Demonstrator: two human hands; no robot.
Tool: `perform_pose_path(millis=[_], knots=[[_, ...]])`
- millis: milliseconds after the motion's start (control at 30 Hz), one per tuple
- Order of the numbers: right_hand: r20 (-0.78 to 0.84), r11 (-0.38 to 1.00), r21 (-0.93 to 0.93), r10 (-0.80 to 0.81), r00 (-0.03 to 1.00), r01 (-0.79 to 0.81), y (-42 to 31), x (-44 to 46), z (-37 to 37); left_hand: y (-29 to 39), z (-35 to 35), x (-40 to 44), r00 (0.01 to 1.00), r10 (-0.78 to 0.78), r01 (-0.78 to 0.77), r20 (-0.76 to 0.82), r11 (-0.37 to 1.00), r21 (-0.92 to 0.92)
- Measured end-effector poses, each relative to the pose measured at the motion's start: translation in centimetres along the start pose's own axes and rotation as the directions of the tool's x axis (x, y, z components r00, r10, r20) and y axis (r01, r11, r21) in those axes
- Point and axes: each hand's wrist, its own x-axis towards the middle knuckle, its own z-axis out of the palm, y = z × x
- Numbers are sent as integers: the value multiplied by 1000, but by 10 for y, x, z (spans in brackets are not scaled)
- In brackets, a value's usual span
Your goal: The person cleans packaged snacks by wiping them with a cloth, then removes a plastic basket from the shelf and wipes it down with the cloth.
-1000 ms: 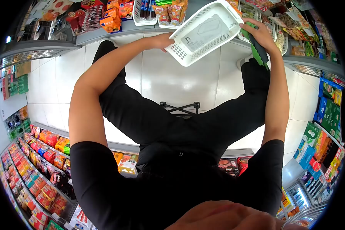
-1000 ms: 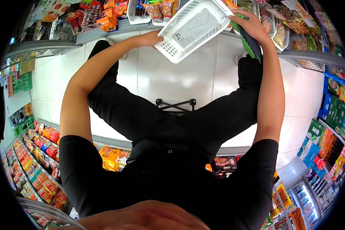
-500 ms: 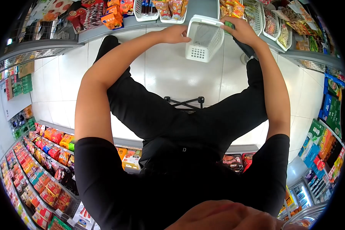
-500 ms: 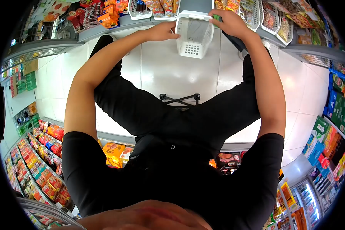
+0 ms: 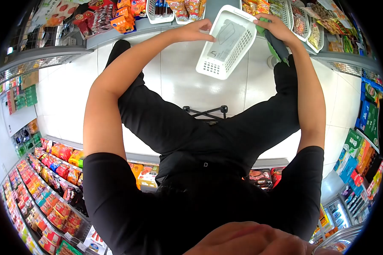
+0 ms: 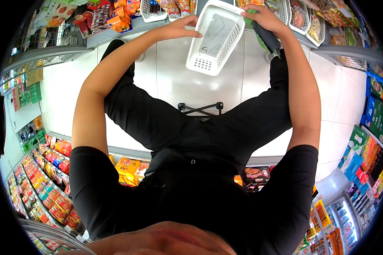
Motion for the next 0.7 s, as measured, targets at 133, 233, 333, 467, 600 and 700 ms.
perform_pose_path(millis=[133, 233, 333, 467, 600, 700], knots=[[44, 959, 232, 158, 986, -164, -5, -3, -7, 13, -3, -19, 992, -121, 124, 26, 966, -228], [45, 915, 334, 222, 974, -224, -10, -11, -10, 14, -14, -31, 976, -150, 200, 158, 906, -374], [89, 920, 273, 266, 960, -281, 2, -10, -15, 17, -33, -41, 939, -79, 254, 334, 815, -521], [320, 959, -19, 273, 907, -283, 21, -2, -21, 27, -40, -46, 933, -92, 236, 348, 886, -398], [311, 831, -554, 139, 940, 60, 52, 2, 7, 23, -40, -35, 928, -239, 308, 287, 924, -225], [236, 698, -703, 47, 970, 137, 22, -5, 25, 23, -33, -28, 924, -306, 303, 229, 952, 47]])
